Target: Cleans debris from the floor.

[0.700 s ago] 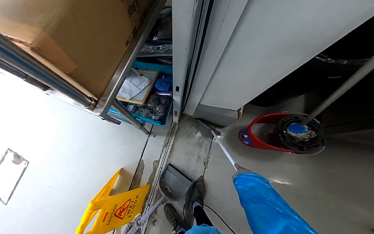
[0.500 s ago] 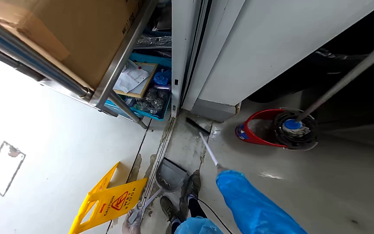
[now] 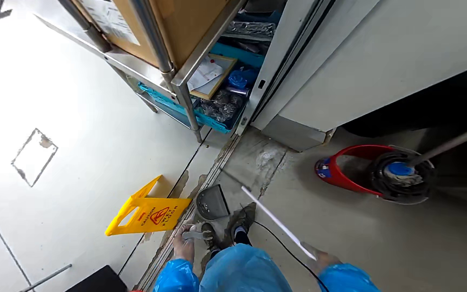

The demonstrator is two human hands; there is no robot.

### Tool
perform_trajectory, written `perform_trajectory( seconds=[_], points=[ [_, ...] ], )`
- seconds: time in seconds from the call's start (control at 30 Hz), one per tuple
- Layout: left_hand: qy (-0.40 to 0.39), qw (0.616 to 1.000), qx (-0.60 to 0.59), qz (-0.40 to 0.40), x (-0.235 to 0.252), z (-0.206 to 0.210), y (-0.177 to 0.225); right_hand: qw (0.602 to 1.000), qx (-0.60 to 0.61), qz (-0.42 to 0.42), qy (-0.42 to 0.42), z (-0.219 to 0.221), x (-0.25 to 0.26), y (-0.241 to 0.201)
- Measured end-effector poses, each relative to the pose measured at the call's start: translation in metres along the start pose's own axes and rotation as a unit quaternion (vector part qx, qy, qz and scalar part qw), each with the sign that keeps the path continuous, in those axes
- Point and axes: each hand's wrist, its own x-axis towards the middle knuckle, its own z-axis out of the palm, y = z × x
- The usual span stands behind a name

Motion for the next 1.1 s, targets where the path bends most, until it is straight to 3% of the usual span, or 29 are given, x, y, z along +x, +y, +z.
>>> perform_trajectory(
  seconds=[0.1, 0.2, 0.27, 0.37, 0.43, 0.57, 0.63, 0.77, 0.83, 0.97, 1.1],
  points=[
    [-0.002, 1.000, 0.002, -0.002, -0.007, -0.005, -0.007, 0.999, -0.037, 0.030, -0.002, -0.018, 0.056, -0.026],
    [0.002, 1.000, -0.003, -0.020, -0.012, -0.007, -0.012, 0.998, 0.007, 0.045, -0.039, 0.024, 0.109, -0.051],
    [-0.001, 1.000, -0.001, -0.029, -0.011, -0.008, -0.014, 0.997, 0.034, 0.048, -0.053, 0.081, 0.108, -0.067],
    [-0.012, 0.999, 0.004, -0.051, -0.014, -0.015, -0.019, 0.999, 0.011, 0.015, -0.031, 0.139, 0.057, -0.051],
    [-0.024, 0.999, 0.001, -0.043, -0.017, -0.019, -0.024, 0.997, -0.051, -0.030, -0.047, 0.119, 0.020, -0.032],
    [0.013, 0.998, -0.049, -0.029, -0.044, -0.044, -0.045, 0.993, -0.119, 0.000, 0.011, 0.075, -0.010, -0.010],
    [0.047, 0.996, -0.071, -0.019, -0.071, -0.066, -0.065, 0.992, -0.112, 0.003, 0.057, 0.056, 0.000, 0.000],
    [0.149, 0.973, -0.172, 0.036, -0.148, -0.101, -0.116, 0.973, -0.203, -0.063, 0.092, -0.003, 0.077, 0.008],
    [0.209, 0.954, -0.208, 0.064, -0.187, -0.114, -0.135, 0.963, -0.246, -0.073, 0.081, -0.020, 0.076, -0.021],
    [0.308, 0.921, -0.236, 0.046, -0.257, -0.147, -0.159, 0.960, -0.253, -0.076, 0.093, -0.006, 0.049, -0.060],
    [0.396, 0.886, -0.241, 0.011, -0.293, -0.169, -0.199, 0.955, -0.275, -0.064, 0.093, 0.033, 0.053, -0.080]
  ],
)
